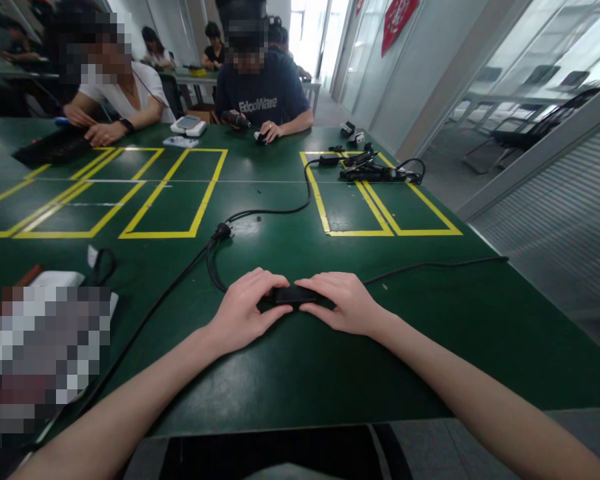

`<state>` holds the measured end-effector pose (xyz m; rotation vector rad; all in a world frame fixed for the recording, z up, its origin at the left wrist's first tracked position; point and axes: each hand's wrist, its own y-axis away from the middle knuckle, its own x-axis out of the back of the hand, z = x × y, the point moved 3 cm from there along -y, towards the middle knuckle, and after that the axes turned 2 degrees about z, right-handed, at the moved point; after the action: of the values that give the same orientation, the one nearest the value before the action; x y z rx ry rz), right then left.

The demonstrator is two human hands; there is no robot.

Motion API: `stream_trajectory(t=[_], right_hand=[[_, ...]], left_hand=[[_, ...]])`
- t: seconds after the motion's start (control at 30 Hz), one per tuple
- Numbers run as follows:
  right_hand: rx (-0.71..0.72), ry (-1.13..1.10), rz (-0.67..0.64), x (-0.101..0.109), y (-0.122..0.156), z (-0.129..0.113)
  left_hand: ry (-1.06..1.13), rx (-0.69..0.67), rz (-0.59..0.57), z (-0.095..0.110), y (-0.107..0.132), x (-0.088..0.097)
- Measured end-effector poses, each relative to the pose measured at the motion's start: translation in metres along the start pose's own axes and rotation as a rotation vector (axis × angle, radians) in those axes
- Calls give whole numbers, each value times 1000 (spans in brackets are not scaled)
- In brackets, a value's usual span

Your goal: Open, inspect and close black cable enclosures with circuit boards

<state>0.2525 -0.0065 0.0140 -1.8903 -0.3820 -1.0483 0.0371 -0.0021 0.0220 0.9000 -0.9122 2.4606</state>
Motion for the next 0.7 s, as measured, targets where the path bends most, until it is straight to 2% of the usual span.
stream_trajectory(t=[0.07, 0.23, 0.37, 0.53, 0.6, 0.7], right_hand=[[26, -4, 21, 1, 0, -1], [58, 9, 25, 3, 0, -3], [54, 7, -94, 1, 0, -3], [39, 139, -268, -5, 4, -7], [4, 153, -266, -4, 5, -6], [-93, 109, -167, 6, 5, -1]], left_hand=[[-22, -13, 2, -2, 1, -2], [-100, -19, -88, -6, 2, -6], [-136, -2, -114, -6, 2, -6], [-86, 67, -175, -7, 2, -8], [-87, 37, -137, -7, 1, -7], [-170, -45, 32, -4, 0, -1]])
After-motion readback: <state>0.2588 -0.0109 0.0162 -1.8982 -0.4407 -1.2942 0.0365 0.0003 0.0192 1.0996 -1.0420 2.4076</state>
